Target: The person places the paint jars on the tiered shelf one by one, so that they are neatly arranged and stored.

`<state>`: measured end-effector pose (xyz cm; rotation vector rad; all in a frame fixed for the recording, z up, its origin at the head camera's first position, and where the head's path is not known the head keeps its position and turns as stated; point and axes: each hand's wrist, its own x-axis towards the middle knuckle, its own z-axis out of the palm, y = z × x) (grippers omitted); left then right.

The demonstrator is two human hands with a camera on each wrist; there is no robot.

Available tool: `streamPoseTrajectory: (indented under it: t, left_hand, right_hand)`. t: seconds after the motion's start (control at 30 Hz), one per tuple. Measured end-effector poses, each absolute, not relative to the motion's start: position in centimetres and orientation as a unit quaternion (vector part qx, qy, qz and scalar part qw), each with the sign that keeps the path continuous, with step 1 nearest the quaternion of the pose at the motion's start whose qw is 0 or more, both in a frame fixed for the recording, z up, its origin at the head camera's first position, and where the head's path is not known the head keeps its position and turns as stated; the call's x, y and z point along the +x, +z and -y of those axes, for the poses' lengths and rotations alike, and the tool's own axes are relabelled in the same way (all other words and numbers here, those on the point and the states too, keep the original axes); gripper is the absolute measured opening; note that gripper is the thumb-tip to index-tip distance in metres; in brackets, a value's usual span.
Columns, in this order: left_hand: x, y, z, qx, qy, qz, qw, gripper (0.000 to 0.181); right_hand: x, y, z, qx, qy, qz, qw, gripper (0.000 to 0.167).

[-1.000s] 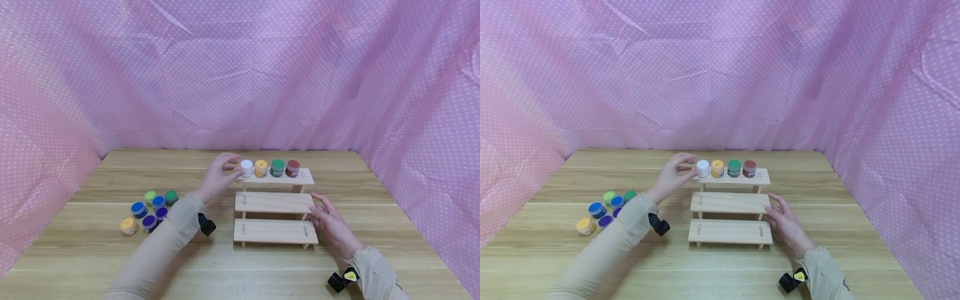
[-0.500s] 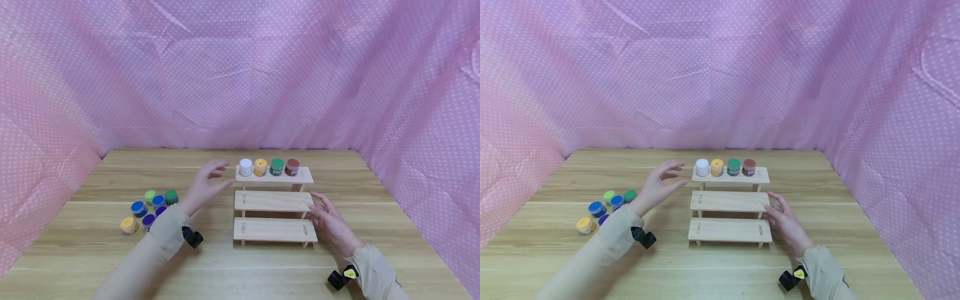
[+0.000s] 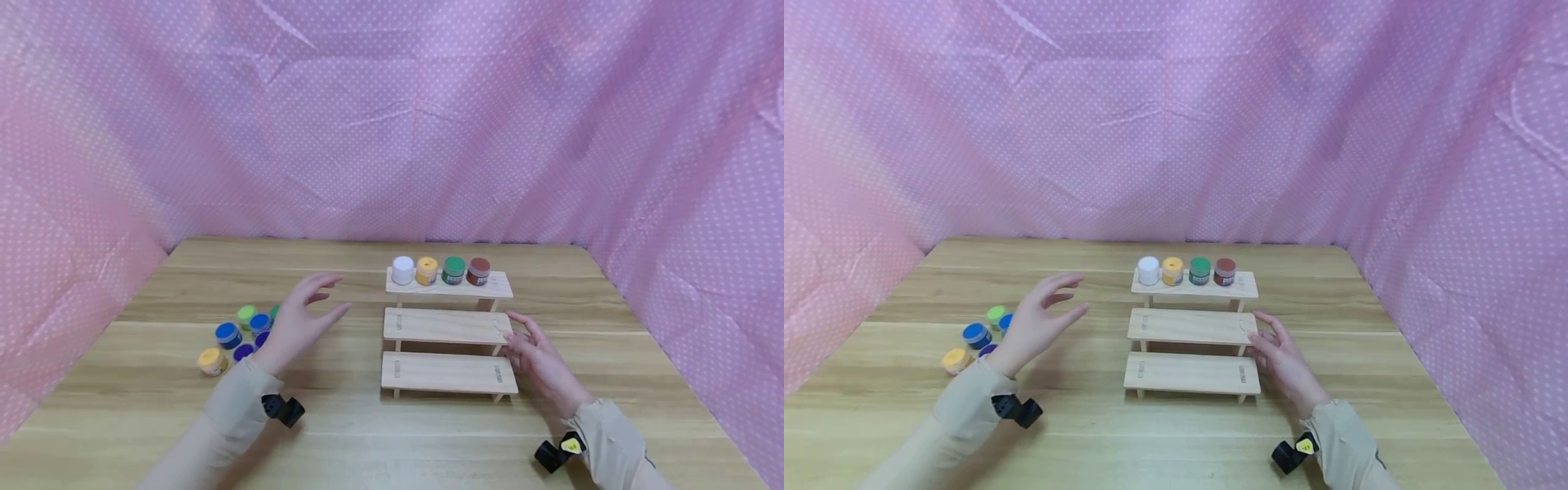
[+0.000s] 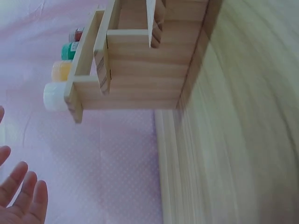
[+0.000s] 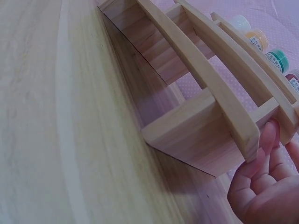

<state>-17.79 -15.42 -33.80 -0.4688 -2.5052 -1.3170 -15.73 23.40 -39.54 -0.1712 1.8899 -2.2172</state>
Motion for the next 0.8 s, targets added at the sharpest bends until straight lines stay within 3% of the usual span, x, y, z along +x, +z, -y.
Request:
streamPoseTrajectory:
  t: [0.57,0.8]
  left_hand:
    - [-14.2,-35.1,21.6,-0.111,-0.376,0.894,0.214,0.041]
    - [-13.2,-35.6,23.9,-0.078,-0.38,0.899,0.204,0.041]
  right_hand:
    - [-15.7,-39.4,-23.3,-0.064,-0.746,-0.655,0.107,0.036]
    - [-15.9,-39.5,-23.4,-0.063,-0.749,-0.651,0.108,0.036]
